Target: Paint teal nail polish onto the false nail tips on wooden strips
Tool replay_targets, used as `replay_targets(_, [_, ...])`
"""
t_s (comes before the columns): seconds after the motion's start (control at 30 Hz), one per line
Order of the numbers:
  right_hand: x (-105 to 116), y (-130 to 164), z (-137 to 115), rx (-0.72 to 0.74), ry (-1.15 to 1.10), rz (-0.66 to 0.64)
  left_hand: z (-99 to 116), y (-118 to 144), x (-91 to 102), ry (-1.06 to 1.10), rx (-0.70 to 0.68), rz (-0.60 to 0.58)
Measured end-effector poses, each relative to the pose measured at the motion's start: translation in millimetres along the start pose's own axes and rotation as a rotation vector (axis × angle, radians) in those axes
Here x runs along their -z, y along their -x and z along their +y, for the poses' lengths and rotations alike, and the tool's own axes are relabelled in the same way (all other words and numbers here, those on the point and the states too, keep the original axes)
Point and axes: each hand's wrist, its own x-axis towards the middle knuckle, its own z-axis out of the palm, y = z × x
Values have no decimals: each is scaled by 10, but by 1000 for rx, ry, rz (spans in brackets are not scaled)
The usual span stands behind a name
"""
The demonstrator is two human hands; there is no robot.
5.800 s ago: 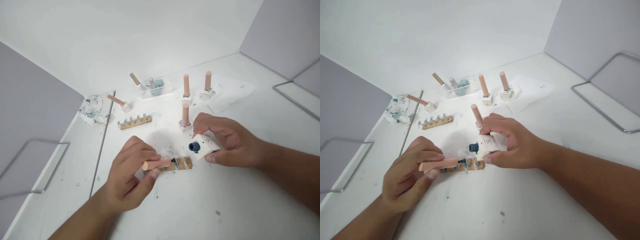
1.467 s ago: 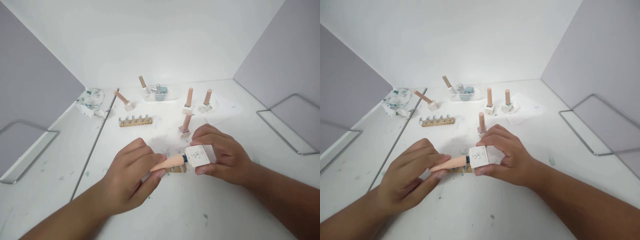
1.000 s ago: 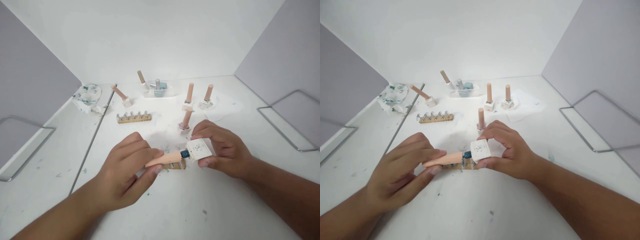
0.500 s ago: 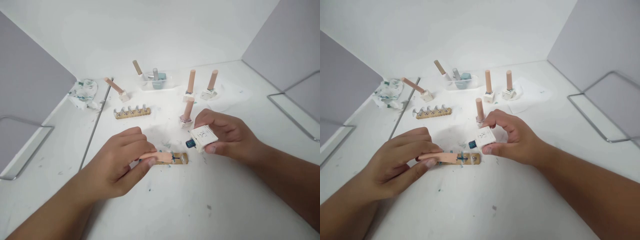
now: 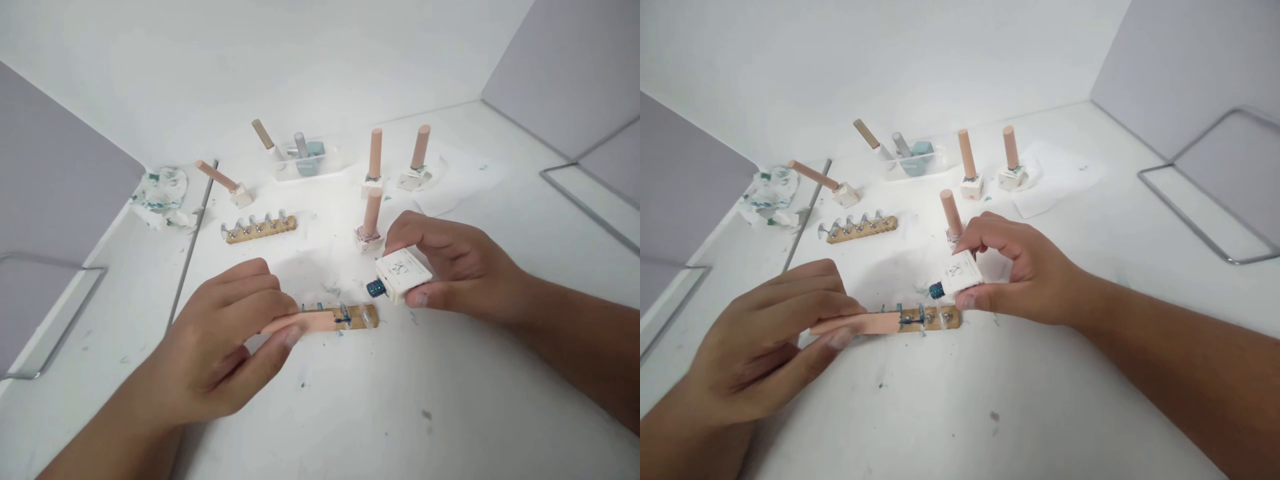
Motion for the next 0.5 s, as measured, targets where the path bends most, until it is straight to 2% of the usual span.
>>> replay_targets(0.13, [-3, -1, -7, 3, 16, 11, 9, 2, 15, -14, -2, -33])
replay_targets(0.3, [-1, 11, -27, -9, -2, 36, 7, -8, 49, 11, 9, -4])
replay_targets(0.5, [2, 18, -22, -10, 19, 45, -23, -2, 6, 46, 28, -36])
